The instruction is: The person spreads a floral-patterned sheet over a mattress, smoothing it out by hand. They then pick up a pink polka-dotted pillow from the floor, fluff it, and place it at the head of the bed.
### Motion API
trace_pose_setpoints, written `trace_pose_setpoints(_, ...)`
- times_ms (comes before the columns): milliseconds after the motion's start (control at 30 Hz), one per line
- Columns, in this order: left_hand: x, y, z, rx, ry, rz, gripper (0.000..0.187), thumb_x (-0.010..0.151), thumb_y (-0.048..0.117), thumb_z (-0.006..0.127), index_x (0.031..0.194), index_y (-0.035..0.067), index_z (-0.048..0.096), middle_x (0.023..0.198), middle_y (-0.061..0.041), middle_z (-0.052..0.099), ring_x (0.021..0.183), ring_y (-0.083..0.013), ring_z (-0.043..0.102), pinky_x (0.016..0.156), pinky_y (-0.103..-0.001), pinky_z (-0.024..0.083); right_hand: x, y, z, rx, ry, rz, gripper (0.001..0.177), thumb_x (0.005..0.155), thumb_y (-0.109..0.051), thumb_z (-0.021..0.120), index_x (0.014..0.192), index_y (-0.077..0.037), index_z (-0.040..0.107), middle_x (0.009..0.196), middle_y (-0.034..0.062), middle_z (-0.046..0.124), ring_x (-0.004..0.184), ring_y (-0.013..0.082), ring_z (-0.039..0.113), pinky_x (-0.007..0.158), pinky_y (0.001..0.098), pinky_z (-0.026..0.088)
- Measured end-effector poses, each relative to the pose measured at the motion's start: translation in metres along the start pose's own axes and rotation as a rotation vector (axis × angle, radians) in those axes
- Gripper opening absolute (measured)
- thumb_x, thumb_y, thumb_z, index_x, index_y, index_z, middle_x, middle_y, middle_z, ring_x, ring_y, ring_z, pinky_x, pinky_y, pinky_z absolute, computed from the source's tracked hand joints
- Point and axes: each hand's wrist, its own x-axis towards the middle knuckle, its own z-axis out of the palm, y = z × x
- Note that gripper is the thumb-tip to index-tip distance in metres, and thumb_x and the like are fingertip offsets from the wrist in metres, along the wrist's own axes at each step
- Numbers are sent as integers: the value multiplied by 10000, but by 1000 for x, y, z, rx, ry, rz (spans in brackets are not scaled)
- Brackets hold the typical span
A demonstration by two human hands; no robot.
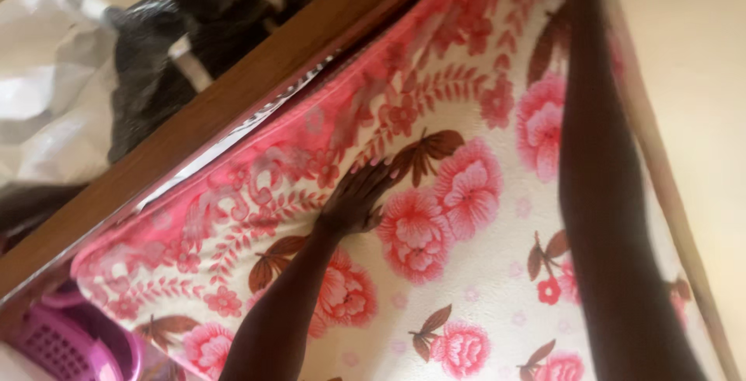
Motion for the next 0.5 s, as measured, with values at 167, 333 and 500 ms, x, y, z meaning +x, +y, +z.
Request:
trace_pose_setpoints(167,0,1,1,55,-30,-28,845,886,358,608,1635,137,286,1705,-111,246,1579,-295,197,1262,-520,161,-70,48,-19,-11,-37,-104,584,1082,-374,503,1560,-79,343,1558,184,340,1409,383,301,1180,529,270)
trace_pose_setpoints(333,-4,4,3,106,-9,-24,828,886,351,602,1631,140,307,1705,-107,256,1583,-286,214,1278,-517,172,-42,72,-21,-32,-112,-32,593,1084,-384,498,1566,-79,335,1568,185,329,1421,385,291,1187,532,262)
trace_pose_setpoints(500,-3,2,4,143,-5,-35,833,874,353,610,1624,140,318,1699,-104,268,1577,-291,226,1270,-520,187,-22,67,-10,-29,-108,20,602,1087,-394,494,1572,-80,328,1578,186,317,1432,387,281,1193,534,254)
